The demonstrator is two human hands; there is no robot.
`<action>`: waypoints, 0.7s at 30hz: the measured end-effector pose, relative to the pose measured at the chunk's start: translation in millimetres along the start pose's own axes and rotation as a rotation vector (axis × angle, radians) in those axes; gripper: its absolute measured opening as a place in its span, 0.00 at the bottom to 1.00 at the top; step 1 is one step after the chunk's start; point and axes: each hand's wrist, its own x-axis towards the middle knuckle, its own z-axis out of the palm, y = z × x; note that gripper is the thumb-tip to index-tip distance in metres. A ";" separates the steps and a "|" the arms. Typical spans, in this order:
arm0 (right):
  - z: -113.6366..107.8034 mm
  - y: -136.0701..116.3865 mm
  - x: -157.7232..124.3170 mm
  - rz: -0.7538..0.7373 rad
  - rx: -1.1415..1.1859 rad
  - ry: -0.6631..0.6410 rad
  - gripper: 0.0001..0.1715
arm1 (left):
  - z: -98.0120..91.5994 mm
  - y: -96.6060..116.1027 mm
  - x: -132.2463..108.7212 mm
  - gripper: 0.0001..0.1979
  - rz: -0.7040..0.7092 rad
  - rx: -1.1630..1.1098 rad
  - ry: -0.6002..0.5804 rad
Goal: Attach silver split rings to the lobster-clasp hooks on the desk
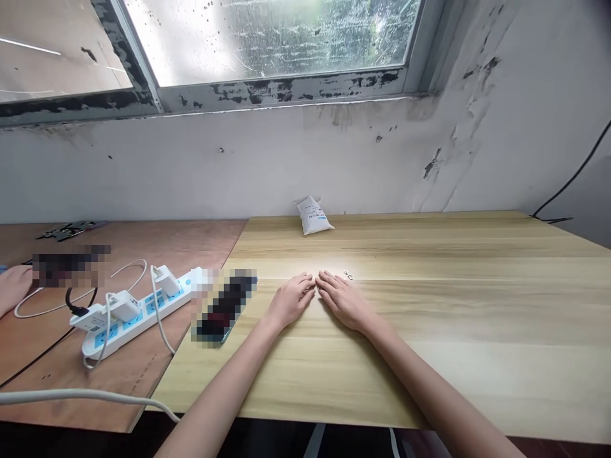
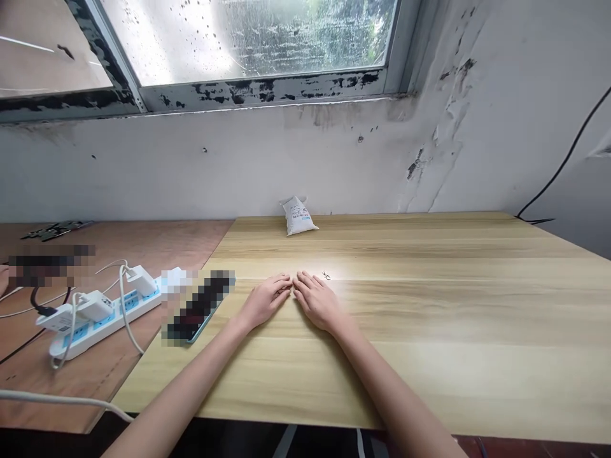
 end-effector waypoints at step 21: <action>-17.8 21.8 -27.2 0.240 0.207 0.021 0.37 | -23.5 -20.3 -2.3 0.10 0.059 -0.108 -0.046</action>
